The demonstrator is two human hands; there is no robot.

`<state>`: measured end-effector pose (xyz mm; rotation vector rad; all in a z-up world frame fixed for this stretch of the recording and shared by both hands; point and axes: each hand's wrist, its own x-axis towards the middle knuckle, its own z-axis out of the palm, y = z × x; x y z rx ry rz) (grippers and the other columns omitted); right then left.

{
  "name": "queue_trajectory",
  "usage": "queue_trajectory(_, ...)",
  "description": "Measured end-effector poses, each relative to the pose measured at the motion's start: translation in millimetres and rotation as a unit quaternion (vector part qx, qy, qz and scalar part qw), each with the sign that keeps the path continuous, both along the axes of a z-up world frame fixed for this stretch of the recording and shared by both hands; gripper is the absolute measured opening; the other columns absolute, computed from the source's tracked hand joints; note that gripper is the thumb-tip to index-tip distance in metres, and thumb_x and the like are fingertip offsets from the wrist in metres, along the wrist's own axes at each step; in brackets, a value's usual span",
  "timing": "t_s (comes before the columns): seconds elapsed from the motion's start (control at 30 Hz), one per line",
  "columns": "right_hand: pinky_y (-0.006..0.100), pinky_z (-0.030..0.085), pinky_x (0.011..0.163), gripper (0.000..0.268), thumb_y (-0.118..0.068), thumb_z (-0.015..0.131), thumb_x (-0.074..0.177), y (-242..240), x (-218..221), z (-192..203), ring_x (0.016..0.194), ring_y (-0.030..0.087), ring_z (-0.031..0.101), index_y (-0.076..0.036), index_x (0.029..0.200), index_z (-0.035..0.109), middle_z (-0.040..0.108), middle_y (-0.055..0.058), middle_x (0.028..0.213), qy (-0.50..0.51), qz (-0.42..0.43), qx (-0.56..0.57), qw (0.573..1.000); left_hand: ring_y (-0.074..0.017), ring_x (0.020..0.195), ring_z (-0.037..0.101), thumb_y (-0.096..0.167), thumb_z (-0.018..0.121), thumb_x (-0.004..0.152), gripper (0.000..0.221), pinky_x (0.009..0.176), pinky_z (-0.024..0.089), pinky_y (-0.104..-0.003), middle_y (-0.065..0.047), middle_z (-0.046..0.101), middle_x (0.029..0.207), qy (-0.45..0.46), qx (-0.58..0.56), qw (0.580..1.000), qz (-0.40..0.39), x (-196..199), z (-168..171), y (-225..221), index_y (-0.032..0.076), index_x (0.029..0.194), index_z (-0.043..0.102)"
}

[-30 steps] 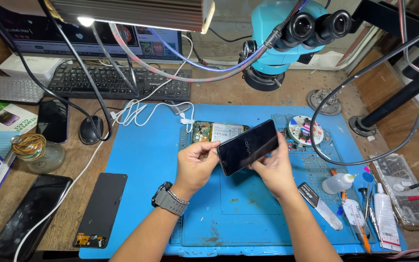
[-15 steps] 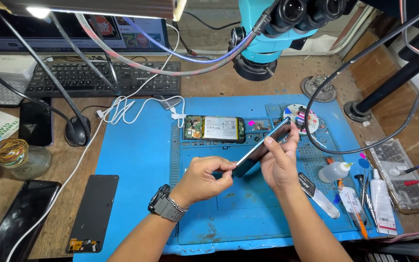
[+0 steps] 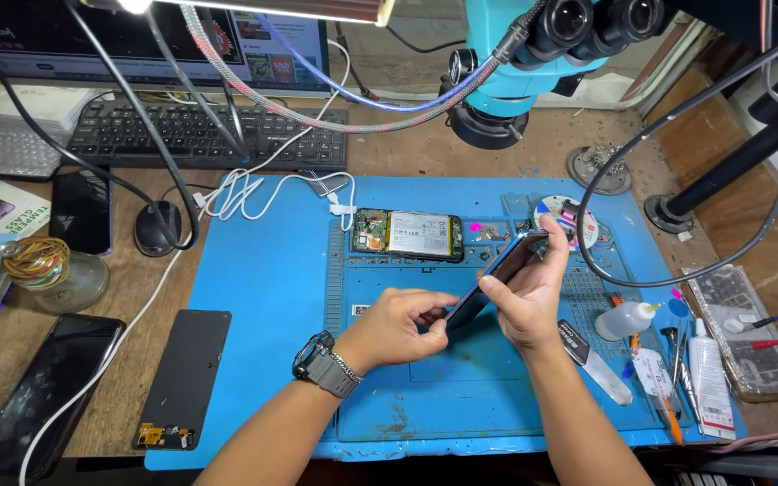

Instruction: The person is inspecting and reassembling a mobile phone, focusing on the screen and back cover components.

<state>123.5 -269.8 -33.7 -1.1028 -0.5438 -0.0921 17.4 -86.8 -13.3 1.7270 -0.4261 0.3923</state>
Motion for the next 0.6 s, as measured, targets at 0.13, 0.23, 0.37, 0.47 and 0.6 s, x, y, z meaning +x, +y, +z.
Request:
queue_trajectory(0.13, 0.038, 0.065, 0.072, 0.098, -0.001, 0.079, 0.079, 2.3, -0.9, 0.6, 0.084, 0.021, 0.066, -0.025, 0.156, 0.024, 0.056, 0.011, 0.098, 0.001, 0.035, 0.022, 0.999, -0.0345, 0.071, 0.075, -0.006, 0.067, 0.078, 0.033, 0.062, 0.065, -0.04, -0.025, 0.074, 0.079, -0.026, 0.018, 0.999, 0.004, -3.3, 5.2, 0.0, -0.007, 0.11, 0.075)
queue_trajectory(0.23, 0.039, 0.063, 0.071, 0.095, -0.003, 0.077, 0.082, 2.5, -1.4, -0.1, 0.084, 0.021, 0.065, -0.025, 0.156, 0.023, 0.053, 0.01, 0.098, 0.005, 0.055, 0.033, 0.998, -0.0327, 0.07, 0.075, -0.001, 0.069, 0.078, 0.031, 0.06, 0.064, -0.037, -0.02, 0.074, 0.077, -0.063, 0.056, 0.996, 0.025, -3.8, 2.3, -1.0, -0.001, 0.108, 0.077)
queue_trajectory(0.37, 0.041, 0.062, 0.071, 0.098, -0.002, 0.079, 0.078, 5.0, -3.1, -9.9, 0.083, 0.023, 0.065, -0.022, 0.156, 0.023, 0.053, 0.012, 0.098, -0.01, 0.076, 0.006, 0.997, -0.0282, 0.067, 0.074, 0.005, 0.07, 0.082, 0.019, 0.058, 0.062, -0.034, -0.014, 0.073, 0.073, -0.076, 0.062, 0.994, 0.046, 3.4, -13.9, -0.6, 0.003, 0.1, 0.078)
queue_trajectory(0.47, 0.041, 0.063, 0.073, 0.098, -0.001, 0.08, 0.078, 7.8, -5.3, -10.9, 0.083, 0.024, 0.066, -0.019, 0.155, 0.022, 0.054, 0.012, 0.097, -0.037, 0.093, -0.02, 0.995, -0.0244, 0.066, 0.074, 0.008, 0.071, 0.084, 0.015, 0.057, 0.062, -0.031, -0.01, 0.074, 0.071, -0.081, 0.06, 0.993, 0.063, 3.8, -12.2, 0.1, 0.007, 0.096, 0.079)
queue_trajectory(0.6, 0.043, 0.066, 0.072, 0.092, 0.002, 0.077, 0.08, 6.7, -12.2, -7.9, 0.08, 0.027, 0.071, -0.013, 0.152, 0.023, 0.059, 0.016, 0.092, -0.077, 0.123, -0.048, 0.988, -0.0265, 0.067, 0.074, 0.012, 0.072, 0.086, 0.015, 0.06, 0.062, -0.034, -0.011, 0.074, 0.074, -0.106, 0.018, 0.992, 0.072, 3.2, -1.1, 1.8, 0.008, 0.098, 0.079)
